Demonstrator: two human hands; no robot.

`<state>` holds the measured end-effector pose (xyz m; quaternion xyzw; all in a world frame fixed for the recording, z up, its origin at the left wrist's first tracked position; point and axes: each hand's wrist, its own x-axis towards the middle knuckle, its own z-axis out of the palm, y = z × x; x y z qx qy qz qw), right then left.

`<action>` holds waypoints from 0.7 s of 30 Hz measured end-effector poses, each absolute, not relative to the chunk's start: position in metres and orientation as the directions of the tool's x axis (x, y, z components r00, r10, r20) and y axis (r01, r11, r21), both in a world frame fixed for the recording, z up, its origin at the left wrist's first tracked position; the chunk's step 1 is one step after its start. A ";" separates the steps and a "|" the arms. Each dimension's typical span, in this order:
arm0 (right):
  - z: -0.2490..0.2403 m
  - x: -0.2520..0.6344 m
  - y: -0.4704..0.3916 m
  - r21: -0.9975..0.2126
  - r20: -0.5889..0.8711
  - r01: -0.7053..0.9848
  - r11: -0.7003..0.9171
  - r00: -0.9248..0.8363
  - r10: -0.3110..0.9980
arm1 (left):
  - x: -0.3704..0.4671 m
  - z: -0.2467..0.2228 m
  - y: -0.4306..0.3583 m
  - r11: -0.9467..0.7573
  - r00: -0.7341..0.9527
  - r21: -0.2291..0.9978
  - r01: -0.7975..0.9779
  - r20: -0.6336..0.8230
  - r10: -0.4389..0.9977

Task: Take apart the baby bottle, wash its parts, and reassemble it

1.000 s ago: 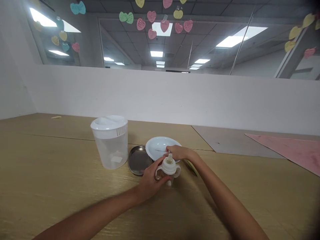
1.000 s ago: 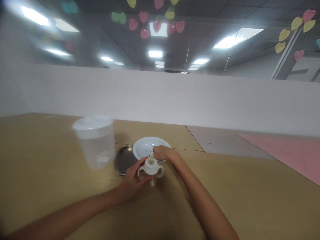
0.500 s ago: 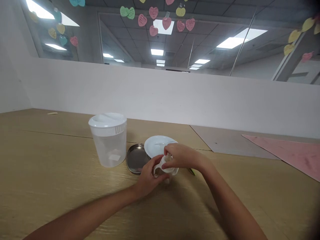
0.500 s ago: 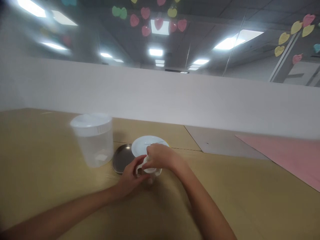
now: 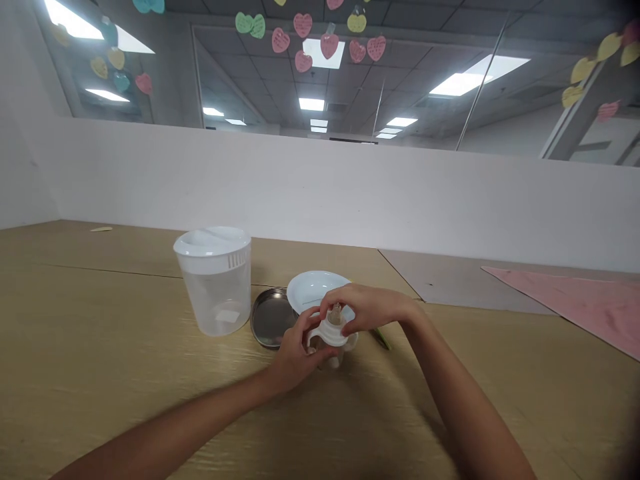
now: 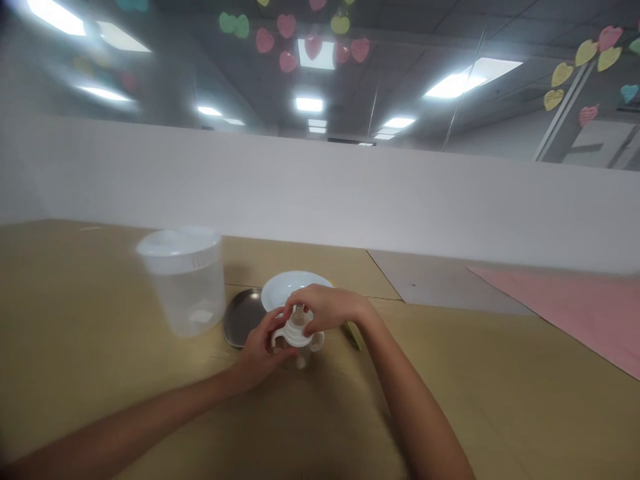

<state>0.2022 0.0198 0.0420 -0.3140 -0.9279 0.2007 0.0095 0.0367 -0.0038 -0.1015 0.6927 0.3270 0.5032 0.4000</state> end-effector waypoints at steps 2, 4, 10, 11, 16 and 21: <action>0.045 0.201 0.017 -0.442 -0.093 0.567 0.696 -0.800 0.593 | 0.037 -0.103 -0.003 -0.502 0.270 0.864 0.038 0.474 0.838; 0.047 0.199 0.016 -0.437 -0.035 0.633 0.639 -0.722 0.691 | 0.037 -0.103 -0.003 -0.525 0.266 0.851 0.020 0.502 0.823; 0.047 0.200 0.018 -0.357 -0.009 0.774 0.523 -0.562 0.827 | 0.038 -0.102 -0.005 -0.535 0.269 0.845 0.011 0.512 0.816; 0.048 0.202 0.018 -0.385 -0.015 0.745 0.545 -0.595 0.804 | 0.037 -0.102 -0.005 -0.534 0.268 0.845 0.012 0.512 0.816; 0.055 0.211 0.021 -0.486 0.048 0.579 0.655 -0.731 0.681 | 0.038 -0.102 -0.004 -0.530 0.277 0.848 0.030 0.502 0.819; 0.064 0.220 0.017 -0.575 0.191 0.496 0.651 -0.693 0.696 | 0.037 -0.103 -0.004 -0.510 0.287 0.859 0.044 0.478 0.830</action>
